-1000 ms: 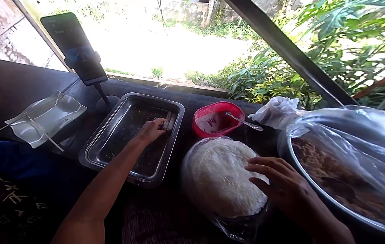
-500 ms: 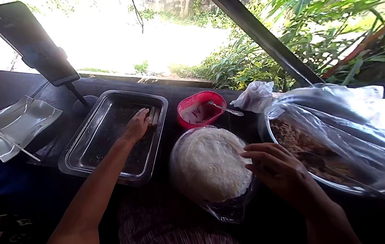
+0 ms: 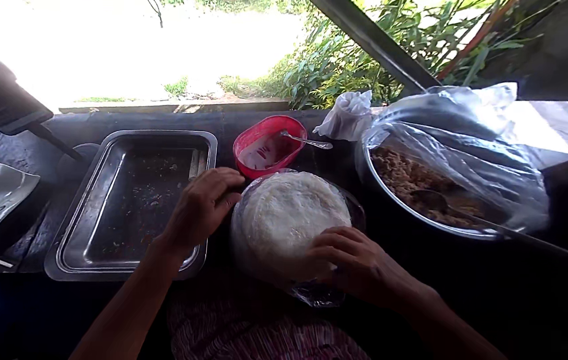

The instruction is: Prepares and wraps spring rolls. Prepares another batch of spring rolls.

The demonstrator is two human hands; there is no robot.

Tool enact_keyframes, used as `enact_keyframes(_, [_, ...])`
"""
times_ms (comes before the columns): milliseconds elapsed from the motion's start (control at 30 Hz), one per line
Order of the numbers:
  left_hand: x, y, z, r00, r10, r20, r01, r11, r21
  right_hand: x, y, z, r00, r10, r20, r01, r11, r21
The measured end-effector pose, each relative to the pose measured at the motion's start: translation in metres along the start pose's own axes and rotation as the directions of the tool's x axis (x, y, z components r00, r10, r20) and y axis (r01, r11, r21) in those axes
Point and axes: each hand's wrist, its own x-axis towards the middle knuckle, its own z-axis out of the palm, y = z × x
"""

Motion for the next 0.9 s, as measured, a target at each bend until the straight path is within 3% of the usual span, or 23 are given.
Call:
enact_keyframes(67, [-0.018, 0.026, 0.020, 0.974, 0.211, 0.082, -0.200, 0.972, -0.121, -0.003, -0.007, 0.010, 0.999, -0.041, 0.008, 0.041, 0.995, -0.087])
enact_keyframes(133, [-0.036, 0.045, 0.039, 0.919, 0.358, 0.164, -0.344, 0.933, -0.105, -0.006, -0.009, 0.017, 0.998, -0.057, -0.012, 0.055, 0.988, -0.142])
enact_keyframes(200, [-0.048, 0.052, 0.053, 0.887, 0.430, 0.166, -0.433, 0.901, -0.018, -0.008, -0.007, 0.020, 0.997, -0.061, -0.046, 0.055, 0.991, -0.120])
enact_keyframes(300, [-0.054, 0.050, 0.058, 0.889, 0.440, 0.126, -0.444, 0.896, 0.001, -0.006, -0.002, 0.014, 0.995, -0.091, -0.041, 0.089, 0.995, -0.056])
enact_keyframes(467, [-0.039, 0.050, 0.049, 0.924, 0.348, 0.159, -0.313, 0.927, -0.208, 0.005, 0.001, -0.001, 0.998, -0.043, -0.035, 0.046, 0.995, 0.091])
enact_keyframes(567, [-0.013, 0.058, 0.042, 0.973, 0.118, 0.200, -0.053, 0.952, -0.302, 0.022, 0.005, -0.017, 0.998, 0.047, -0.049, -0.041, 0.994, 0.106])
enact_keyframes(633, [0.018, 0.060, 0.036, 0.962, -0.078, 0.261, 0.166, 0.927, -0.337, 0.040, 0.015, -0.034, 0.991, 0.108, -0.076, -0.102, 0.991, 0.081])
enact_keyframes(700, [0.056, 0.057, 0.030, 0.959, -0.156, 0.237, 0.237, 0.900, -0.365, 0.059, 0.032, -0.059, 0.984, 0.158, -0.079, -0.153, 0.986, 0.069])
enact_keyframes(767, [0.089, 0.056, 0.022, 0.989, -0.095, 0.113, 0.126, 0.940, -0.318, 0.074, 0.047, -0.094, 0.974, 0.215, -0.078, -0.212, 0.976, 0.040])
enact_keyframes(833, [0.107, 0.066, 0.006, 0.996, 0.093, 0.018, -0.087, 0.976, -0.200, 0.076, 0.053, -0.136, 0.936, 0.351, -0.024, -0.352, 0.932, -0.085])
enact_keyframes(900, [0.106, 0.083, -0.005, 0.951, 0.309, -0.006, -0.309, 0.947, -0.088, 0.063, 0.062, -0.169, 0.839, 0.539, 0.066, -0.508, 0.822, -0.257])
